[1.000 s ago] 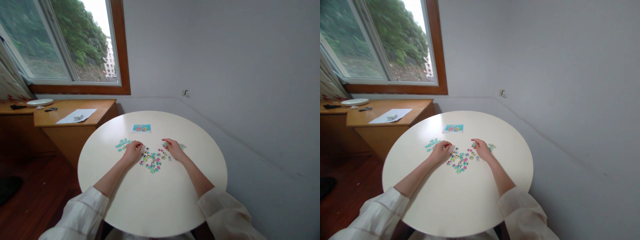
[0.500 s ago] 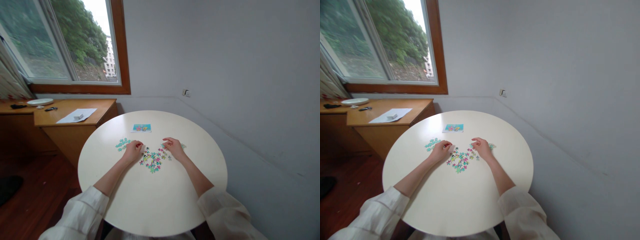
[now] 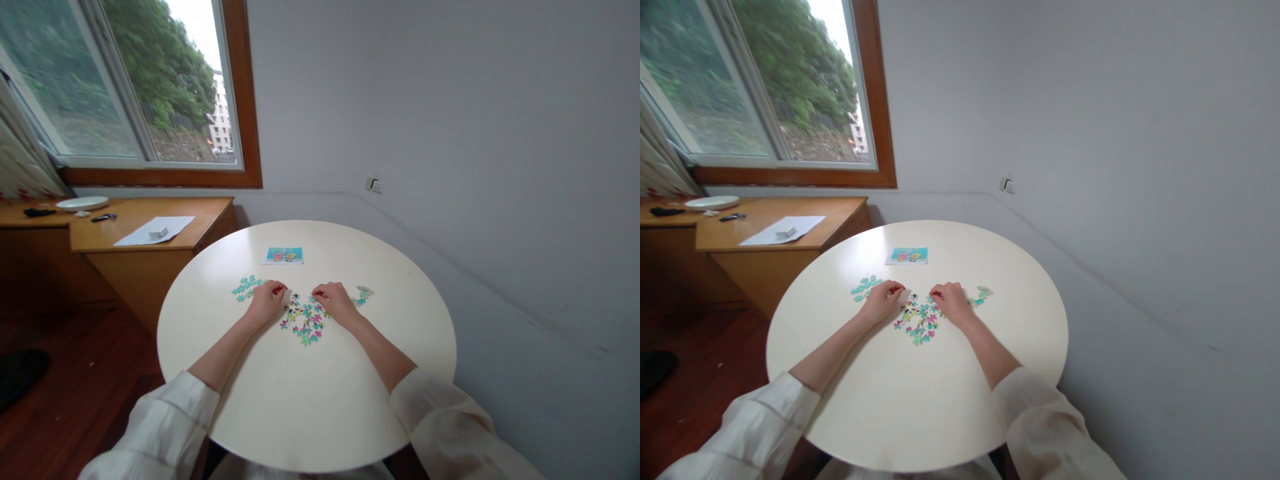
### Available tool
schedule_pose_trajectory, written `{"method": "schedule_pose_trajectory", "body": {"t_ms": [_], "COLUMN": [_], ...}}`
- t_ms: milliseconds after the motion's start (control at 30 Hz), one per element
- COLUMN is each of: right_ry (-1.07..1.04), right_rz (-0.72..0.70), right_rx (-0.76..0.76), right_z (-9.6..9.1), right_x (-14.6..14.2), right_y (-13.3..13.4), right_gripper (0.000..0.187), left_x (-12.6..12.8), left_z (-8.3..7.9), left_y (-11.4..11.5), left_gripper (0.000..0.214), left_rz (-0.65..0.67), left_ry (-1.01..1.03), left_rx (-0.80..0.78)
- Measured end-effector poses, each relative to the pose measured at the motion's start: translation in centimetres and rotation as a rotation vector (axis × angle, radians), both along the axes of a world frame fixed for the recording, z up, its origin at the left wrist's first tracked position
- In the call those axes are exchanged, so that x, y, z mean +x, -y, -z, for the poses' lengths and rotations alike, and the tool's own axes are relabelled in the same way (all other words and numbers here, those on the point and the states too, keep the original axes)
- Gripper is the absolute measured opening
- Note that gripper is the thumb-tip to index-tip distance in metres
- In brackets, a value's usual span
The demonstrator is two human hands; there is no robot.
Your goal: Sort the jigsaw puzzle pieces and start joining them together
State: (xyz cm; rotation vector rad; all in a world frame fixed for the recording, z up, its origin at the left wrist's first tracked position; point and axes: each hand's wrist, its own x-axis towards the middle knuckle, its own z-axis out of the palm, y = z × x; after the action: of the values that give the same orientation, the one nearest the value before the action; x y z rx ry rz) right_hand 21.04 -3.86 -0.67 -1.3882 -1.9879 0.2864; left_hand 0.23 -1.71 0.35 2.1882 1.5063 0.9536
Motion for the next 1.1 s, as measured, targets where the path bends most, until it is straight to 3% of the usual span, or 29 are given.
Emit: {"method": "schedule_pose_trajectory", "body": {"t_ms": [200,467,633,867,1100], "right_ry": [0.188,0.141,-0.008,0.083,0.150], "right_rz": [-0.006,0.031,0.277,0.658,0.629], "right_rx": [0.063,0.105,0.183,-0.079,-0.202], "right_z": [-0.5,-0.5,-1.3,-1.1,-0.2], "right_x": [-0.1,-0.1,3.2,9.2,9.8], "right_y": [0.3,0.3,0.0,0.1,-0.1], "right_gripper": [0.012,0.012,0.013,0.015,0.008], "left_x": [0.0,0.0,0.0,-0.1,-0.2], "left_z": [-0.1,0.0,0.1,0.2,0.1], "left_y": [0.1,0.0,0.0,-0.1,-0.1], "left_gripper": [0.027,0.027,0.028,0.028,0.030], "left_rz": [0.006,0.004,-0.004,0.003,0.016], "left_ry": [-0.015,-0.018,-0.008,-0.011,-0.010], "left_rx": [-0.002,0.001,-0.015,-0.004,-0.002]}}
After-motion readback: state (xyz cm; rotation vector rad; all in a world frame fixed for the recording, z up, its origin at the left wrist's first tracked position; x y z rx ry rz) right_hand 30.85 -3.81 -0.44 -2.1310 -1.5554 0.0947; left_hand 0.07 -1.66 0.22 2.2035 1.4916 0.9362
